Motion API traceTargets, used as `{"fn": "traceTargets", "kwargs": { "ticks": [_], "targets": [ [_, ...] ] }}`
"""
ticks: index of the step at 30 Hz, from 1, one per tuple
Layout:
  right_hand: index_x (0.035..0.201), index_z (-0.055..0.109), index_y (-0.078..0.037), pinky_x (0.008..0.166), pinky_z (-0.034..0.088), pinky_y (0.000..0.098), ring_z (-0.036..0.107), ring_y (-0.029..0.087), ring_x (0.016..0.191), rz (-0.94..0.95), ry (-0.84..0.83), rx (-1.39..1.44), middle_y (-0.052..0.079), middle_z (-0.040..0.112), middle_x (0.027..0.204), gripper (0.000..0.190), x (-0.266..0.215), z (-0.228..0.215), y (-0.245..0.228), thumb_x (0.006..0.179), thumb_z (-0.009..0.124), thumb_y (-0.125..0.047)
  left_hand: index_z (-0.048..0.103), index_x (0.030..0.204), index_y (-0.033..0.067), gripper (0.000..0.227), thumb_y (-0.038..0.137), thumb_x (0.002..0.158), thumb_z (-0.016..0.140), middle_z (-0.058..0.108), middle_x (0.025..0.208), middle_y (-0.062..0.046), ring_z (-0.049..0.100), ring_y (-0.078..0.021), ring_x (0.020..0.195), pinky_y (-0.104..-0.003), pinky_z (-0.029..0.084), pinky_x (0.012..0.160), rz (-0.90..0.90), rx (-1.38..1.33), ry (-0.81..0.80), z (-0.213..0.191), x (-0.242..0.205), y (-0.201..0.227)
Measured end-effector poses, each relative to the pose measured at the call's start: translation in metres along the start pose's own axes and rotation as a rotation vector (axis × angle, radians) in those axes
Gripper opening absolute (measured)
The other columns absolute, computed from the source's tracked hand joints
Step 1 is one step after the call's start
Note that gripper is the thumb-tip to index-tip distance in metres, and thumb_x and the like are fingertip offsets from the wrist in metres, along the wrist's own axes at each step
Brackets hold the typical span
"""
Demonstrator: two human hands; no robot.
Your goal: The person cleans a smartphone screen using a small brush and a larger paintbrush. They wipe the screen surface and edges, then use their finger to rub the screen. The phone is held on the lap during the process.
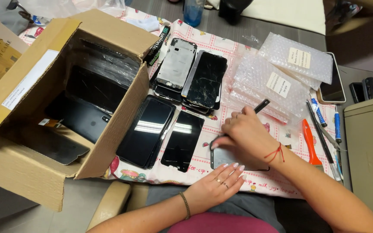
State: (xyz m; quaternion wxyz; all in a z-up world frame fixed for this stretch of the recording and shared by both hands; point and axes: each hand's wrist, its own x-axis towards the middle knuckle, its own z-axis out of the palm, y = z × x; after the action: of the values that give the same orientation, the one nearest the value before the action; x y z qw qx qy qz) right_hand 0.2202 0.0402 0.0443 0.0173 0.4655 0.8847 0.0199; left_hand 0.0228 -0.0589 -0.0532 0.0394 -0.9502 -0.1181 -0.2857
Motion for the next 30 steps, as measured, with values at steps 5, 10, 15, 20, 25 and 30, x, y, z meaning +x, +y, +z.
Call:
{"fn": "traceTargets", "kwargs": {
  "ticks": [5, 10, 15, 20, 25, 30],
  "targets": [
    [0.067, 0.062, -0.019, 0.08, 0.032, 0.0408, 0.06, 0.022, 0.068, -0.108, -0.169, 0.189, -0.005, 0.064, 0.064, 0.061, -0.004, -0.007, -0.015, 0.087, 0.057, -0.076, 0.059, 0.139, 0.0062, 0.035, 0.012, 0.11, 0.042, 0.059, 0.15, -0.019, 0.059, -0.0317, 0.137, -0.045, 0.043, 0.122, 0.001, -0.011, 0.007, -0.006, 0.004, -0.001],
    [0.062, 0.057, -0.016, 0.08, 0.036, 0.0398, 0.058, 0.024, 0.062, 0.014, -0.046, 0.084, 0.001, 0.06, 0.057, 0.067, 0.001, -0.004, -0.006, 0.086, 0.059, -0.079, 0.059, 0.138, 0.0068, 0.031, 0.014, 0.111, 0.045, 0.059, 0.15, -0.018, 0.06, -0.032, 0.136, -0.046, 0.045, 0.12, 0.01, 0.003, 0.002, -0.01, 0.005, -0.001],
    [0.065, 0.053, -0.016, 0.08, 0.031, 0.0395, 0.057, 0.022, 0.064, -0.112, -0.184, 0.294, -0.003, 0.06, 0.063, 0.065, -0.013, -0.007, -0.027, 0.09, 0.053, -0.076, 0.06, 0.137, 0.0043, 0.032, 0.009, 0.108, 0.047, 0.063, 0.134, -0.017, 0.063, -0.0323, 0.122, -0.042, 0.051, 0.103, 0.005, -0.047, 0.021, -0.019, 0.013, -0.006],
    [0.067, 0.065, -0.017, 0.079, 0.035, 0.0414, 0.06, 0.023, 0.069, 0.027, 0.013, 0.112, -0.003, 0.064, 0.064, 0.066, -0.013, 0.01, -0.013, 0.087, 0.055, -0.079, 0.058, 0.14, 0.0061, 0.035, 0.011, 0.111, 0.041, 0.06, 0.148, -0.017, 0.058, -0.0315, 0.137, -0.045, 0.045, 0.117, 0.033, 0.02, -0.005, -0.013, 0.009, -0.003],
    [0.066, 0.06, -0.018, 0.078, 0.034, 0.0435, 0.063, 0.024, 0.066, -0.037, -0.086, 0.171, -0.002, 0.066, 0.065, 0.062, -0.021, 0.009, -0.026, 0.086, 0.062, -0.077, 0.06, 0.142, 0.0079, 0.037, 0.01, 0.108, 0.044, 0.062, 0.141, -0.015, 0.061, -0.0327, 0.124, -0.045, 0.046, 0.111, 0.045, 0.003, -0.037, -0.007, 0.008, -0.002],
    [0.069, 0.064, -0.016, 0.077, 0.035, 0.0419, 0.061, 0.024, 0.065, 0.097, 0.152, 0.015, -0.002, 0.067, 0.064, 0.072, -0.007, 0.021, -0.003, 0.084, 0.051, -0.085, 0.059, 0.144, 0.0076, 0.039, 0.009, 0.112, 0.037, 0.059, 0.147, -0.015, 0.058, -0.032, 0.136, -0.046, 0.045, 0.116, 0.058, 0.068, 0.007, -0.003, 0.009, -0.002]
  ]
}}
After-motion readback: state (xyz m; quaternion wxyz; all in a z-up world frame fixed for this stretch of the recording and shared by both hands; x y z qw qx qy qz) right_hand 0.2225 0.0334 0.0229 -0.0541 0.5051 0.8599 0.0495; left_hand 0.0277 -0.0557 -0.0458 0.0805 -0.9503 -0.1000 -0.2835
